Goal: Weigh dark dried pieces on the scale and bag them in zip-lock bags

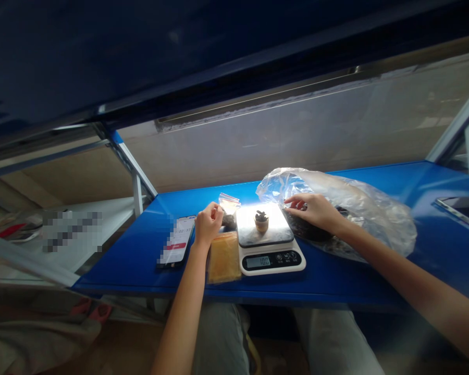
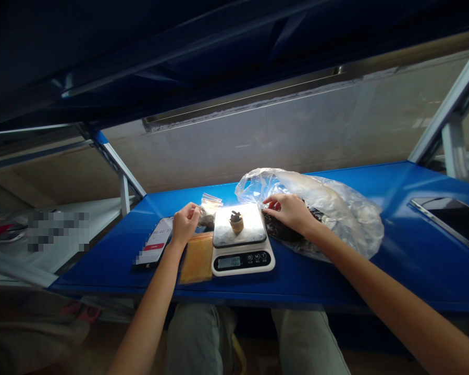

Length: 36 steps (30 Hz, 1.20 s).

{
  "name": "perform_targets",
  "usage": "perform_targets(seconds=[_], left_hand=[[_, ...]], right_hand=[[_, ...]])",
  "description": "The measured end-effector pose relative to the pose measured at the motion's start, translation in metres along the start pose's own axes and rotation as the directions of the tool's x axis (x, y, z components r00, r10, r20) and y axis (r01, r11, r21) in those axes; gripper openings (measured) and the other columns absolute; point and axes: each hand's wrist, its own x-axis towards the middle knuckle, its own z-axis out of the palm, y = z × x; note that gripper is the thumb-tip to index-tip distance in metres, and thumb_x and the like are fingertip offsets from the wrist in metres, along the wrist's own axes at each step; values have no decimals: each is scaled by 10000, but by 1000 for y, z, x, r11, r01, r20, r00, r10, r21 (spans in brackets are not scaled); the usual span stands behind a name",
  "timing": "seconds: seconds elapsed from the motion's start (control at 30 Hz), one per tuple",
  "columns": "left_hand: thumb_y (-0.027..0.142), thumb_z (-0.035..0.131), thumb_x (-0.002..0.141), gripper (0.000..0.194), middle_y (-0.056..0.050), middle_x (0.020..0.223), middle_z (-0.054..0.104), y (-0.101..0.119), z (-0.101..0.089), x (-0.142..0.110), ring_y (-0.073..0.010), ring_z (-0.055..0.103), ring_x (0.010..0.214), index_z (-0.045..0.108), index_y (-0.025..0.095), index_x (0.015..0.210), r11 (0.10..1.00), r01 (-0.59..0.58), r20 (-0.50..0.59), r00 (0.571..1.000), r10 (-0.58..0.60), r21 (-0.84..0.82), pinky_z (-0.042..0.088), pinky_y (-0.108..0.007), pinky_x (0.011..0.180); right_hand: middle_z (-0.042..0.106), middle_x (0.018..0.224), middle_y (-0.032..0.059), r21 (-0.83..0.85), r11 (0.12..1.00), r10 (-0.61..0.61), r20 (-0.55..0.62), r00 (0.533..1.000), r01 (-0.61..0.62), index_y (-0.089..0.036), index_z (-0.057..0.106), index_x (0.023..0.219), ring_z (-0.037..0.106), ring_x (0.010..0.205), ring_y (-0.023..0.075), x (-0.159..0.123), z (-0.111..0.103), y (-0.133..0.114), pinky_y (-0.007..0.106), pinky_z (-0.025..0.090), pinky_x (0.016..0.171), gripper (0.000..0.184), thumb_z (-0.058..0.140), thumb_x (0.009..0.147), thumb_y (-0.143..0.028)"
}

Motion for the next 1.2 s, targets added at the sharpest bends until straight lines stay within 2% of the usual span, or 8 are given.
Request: perform_targets(seconds=[0.2,0.33,0.43,0.57,0.93,1.2], left_hand=[[347,386,855,246,41,510,474,0,0,0,-126,436,474,510,214,690,1000,1,3,1000,-1,-20,275,-238,501],[356,391,852,246,42,512,464,0,0,0,-128,436,479,508,215,688,1000,9,-1,1000,-9,-20,272,-237,503],[362,384,852,252,36,525,481,-1,1,1,-136,458,497,512,215,691,1000,6,-3,1000,-6,-9,279,-241,515],[360,378,854,256,36,523,484,-2,2,1,-138,456,494,513,218,689,1000,0,-1,1000,0,-4,284,-243,518],[353,382,857,250,43,520,463,0,1,0,-128,445,485,485,218,674,1000,0,13,1000,0,-10,281,-241,508],[346,388,858,245,43,522,472,-1,1,1,-124,442,483,494,214,681,1000,-6,11,1000,6,-19,278,-240,502]], right_hand=[[740,968,78,-79,996,-34,44,998,38,-195,724,962,680,874,243,0,4,5,332,519,741,251,569,798,-306],[727,1014,92,-109,991,-73,30,997,76,-182,719,992,665,928,266,1,6,7,366,512,797,282,571,785,-302],[734,1028,79,-98,991,-86,68,994,92,-196,717,998,666,958,266,1,7,8,366,512,814,278,551,790,-278],[739,1022,65,-73,994,-76,98,992,83,-208,709,1025,676,944,249,1,8,9,347,525,797,296,529,792,-240],[722,923,78,-17,996,-83,62,995,84,-181,699,1010,671,851,221,1,7,7,318,518,757,272,554,783,-221],[659,953,98,15,997,-73,24,997,73,-144,692,1028,650,788,195,1,9,7,316,524,748,296,577,764,-210]])
